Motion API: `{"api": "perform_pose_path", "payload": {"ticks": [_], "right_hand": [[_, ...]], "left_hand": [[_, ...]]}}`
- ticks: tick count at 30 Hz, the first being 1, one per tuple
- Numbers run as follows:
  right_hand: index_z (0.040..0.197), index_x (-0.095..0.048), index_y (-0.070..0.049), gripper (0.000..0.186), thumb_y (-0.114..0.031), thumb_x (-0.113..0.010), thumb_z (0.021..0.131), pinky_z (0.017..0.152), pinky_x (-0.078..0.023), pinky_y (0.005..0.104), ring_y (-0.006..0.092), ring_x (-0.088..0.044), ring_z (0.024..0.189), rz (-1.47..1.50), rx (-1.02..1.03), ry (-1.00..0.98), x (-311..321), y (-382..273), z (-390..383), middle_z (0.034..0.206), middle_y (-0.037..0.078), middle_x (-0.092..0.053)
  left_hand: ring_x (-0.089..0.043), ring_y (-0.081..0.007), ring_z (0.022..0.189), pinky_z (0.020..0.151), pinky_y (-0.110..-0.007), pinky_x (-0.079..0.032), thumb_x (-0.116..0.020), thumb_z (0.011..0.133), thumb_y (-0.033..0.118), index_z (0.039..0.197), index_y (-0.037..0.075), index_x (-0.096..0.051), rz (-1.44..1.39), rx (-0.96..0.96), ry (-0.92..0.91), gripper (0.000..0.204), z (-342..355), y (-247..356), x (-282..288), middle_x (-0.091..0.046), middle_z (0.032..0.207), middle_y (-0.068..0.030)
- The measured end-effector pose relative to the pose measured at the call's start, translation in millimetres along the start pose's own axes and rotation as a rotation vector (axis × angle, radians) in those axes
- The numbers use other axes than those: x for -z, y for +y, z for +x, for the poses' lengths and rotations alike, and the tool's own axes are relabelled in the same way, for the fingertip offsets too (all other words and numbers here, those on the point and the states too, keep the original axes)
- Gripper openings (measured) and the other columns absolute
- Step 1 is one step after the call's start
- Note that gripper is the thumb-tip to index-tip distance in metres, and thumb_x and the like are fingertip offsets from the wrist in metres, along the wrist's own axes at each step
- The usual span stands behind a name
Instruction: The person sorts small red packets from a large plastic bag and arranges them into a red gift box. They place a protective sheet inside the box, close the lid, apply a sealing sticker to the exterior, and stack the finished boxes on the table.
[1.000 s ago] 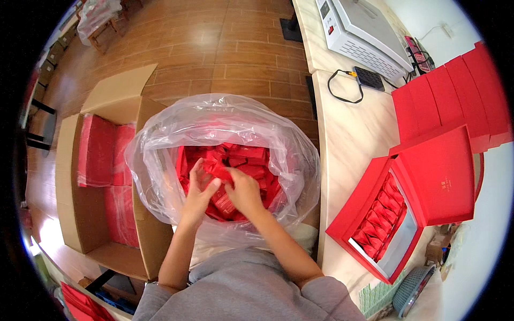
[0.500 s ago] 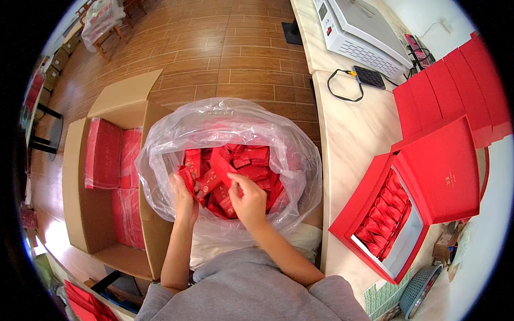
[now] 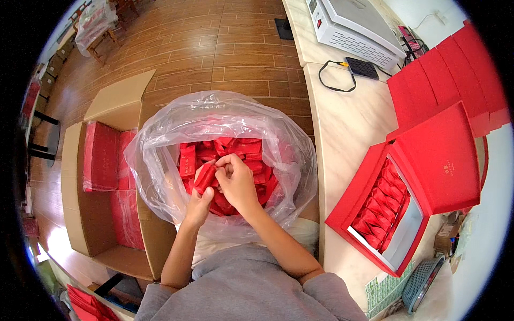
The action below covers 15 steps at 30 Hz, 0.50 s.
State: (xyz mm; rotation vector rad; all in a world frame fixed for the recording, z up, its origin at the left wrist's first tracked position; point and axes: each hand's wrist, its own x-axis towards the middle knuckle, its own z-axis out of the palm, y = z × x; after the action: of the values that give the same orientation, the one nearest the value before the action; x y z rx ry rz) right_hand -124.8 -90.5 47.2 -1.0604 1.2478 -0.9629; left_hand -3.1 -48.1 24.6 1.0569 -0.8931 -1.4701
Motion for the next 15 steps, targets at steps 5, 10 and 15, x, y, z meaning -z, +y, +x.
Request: {"api": "perform_pose_path", "payload": {"ticks": [5, 10, 15], "right_hand": [[0.111, -0.05, -0.001, 0.02, -0.013, -0.053, 0.094, 0.076, -0.049, 0.0282, 0.0134, -0.06, 0.08, 0.484, -0.056, -0.142, 0, 6, -2, 0.088, 0.008, -0.062], [0.119, -0.047, 0.0, 0.037, -0.021, -0.06, 0.091, 0.082, -0.047, 0.0306, 0.0182, -0.061, 0.094, 0.043, 0.059, -0.169, 14, 12, -6, 0.106, 0.013, -0.063], [0.124, -0.047, -0.002, 0.048, -0.021, -0.068, 0.085, 0.078, -0.05, 0.0362, 0.0276, -0.064, 0.09, -0.344, 0.256, -0.217, 0, 10, -31, 0.106, 0.016, -0.063]], "left_hand": [[-0.051, -0.0175, 0.112, 0.097, -0.032, -0.041, -0.066, 0.082, 0.007, 0.136, 0.006, -0.037, -0.046, 0.103, 0.086, 0.062, 4, -9, 4, -0.051, 0.124, -0.0078], [-0.058, -0.0229, 0.108, 0.094, -0.038, -0.048, -0.043, 0.097, 0.034, 0.129, 0.0, -0.045, -0.542, 0.205, 0.162, 0.047, 8, -3, 14, -0.056, 0.123, -0.0141], [-0.057, -0.0221, 0.107, 0.092, -0.037, -0.048, -0.039, 0.096, 0.053, 0.127, 0.003, -0.047, -0.558, 0.155, 0.366, 0.059, 16, 2, 3, -0.057, 0.12, -0.0118]]}}
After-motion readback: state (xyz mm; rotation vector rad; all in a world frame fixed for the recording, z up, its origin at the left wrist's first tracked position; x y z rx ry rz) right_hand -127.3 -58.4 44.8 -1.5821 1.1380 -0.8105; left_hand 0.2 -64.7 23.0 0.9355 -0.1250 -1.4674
